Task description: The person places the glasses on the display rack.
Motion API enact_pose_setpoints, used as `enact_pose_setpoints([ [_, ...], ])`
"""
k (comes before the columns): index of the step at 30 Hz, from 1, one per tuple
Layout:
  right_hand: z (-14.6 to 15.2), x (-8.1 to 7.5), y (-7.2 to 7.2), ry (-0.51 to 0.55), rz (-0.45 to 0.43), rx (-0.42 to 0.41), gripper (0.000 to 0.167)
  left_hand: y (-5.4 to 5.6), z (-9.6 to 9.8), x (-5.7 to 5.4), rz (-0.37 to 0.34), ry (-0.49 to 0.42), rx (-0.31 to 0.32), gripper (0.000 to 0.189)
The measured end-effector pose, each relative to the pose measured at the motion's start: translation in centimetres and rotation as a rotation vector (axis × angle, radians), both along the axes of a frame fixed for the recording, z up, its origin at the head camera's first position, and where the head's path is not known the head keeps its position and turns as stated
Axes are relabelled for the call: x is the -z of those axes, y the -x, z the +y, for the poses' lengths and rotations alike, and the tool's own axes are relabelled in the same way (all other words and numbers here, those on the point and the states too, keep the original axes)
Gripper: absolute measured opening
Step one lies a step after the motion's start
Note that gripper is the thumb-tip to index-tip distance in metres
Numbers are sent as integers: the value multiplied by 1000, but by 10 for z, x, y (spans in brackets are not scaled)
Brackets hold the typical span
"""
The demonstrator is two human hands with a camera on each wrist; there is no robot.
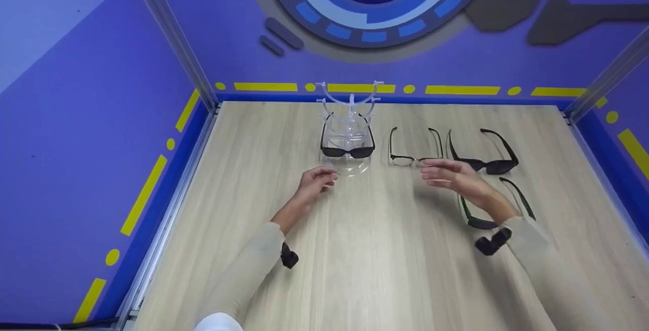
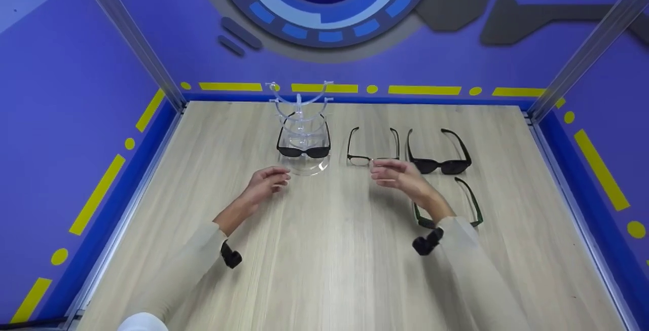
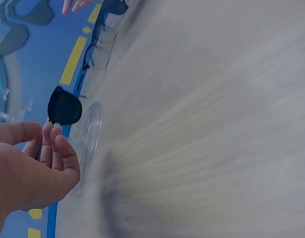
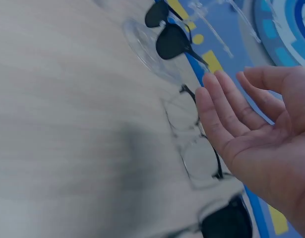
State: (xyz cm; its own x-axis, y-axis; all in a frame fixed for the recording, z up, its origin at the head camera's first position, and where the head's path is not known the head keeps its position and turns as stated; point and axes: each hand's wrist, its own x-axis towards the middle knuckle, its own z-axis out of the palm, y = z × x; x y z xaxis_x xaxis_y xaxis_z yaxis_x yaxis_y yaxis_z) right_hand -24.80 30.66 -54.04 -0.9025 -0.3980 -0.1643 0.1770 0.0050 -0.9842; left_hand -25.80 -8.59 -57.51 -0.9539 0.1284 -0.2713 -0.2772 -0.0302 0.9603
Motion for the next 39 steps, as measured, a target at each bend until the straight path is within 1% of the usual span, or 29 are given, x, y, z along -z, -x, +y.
enact_pose_setpoints([
  [4,30,-3,-9,14,13,11,45,-6,15,0,1,-7,79,27],
  [9,67,-1,-22,109,-3,29,44,-12,36,1,-18,-12,165,23],
  [13,93,1,-36,169,-7,9,40,-18,54,3,-9,-25,223,25],
  [16,111,1,-47,169,-10,13,40,-23,68,5,-9,-40,274,26],
  [19,130,-1,-56,178,-20,25,39,-26,82,8,-8,-50,317,27],
  [23,152,-4,-62,168,-39,69,37,-29,99,11,-17,-68,339,28],
  [27,174,-2,-70,146,-64,129,37,-31,119,10,-25,-87,363,27],
  [30,189,2,-78,141,-70,155,39,-34,133,11,-19,-84,380,26],
  [33,201,8,-85,127,-65,179,40,-36,147,11,-23,-84,384,27],
  [36,209,14,-88,115,-77,196,39,-37,161,12,-40,-89,383,29],
  [39,213,21,-89,130,-106,209,40,-39,176,12,-70,-97,401,30],
])
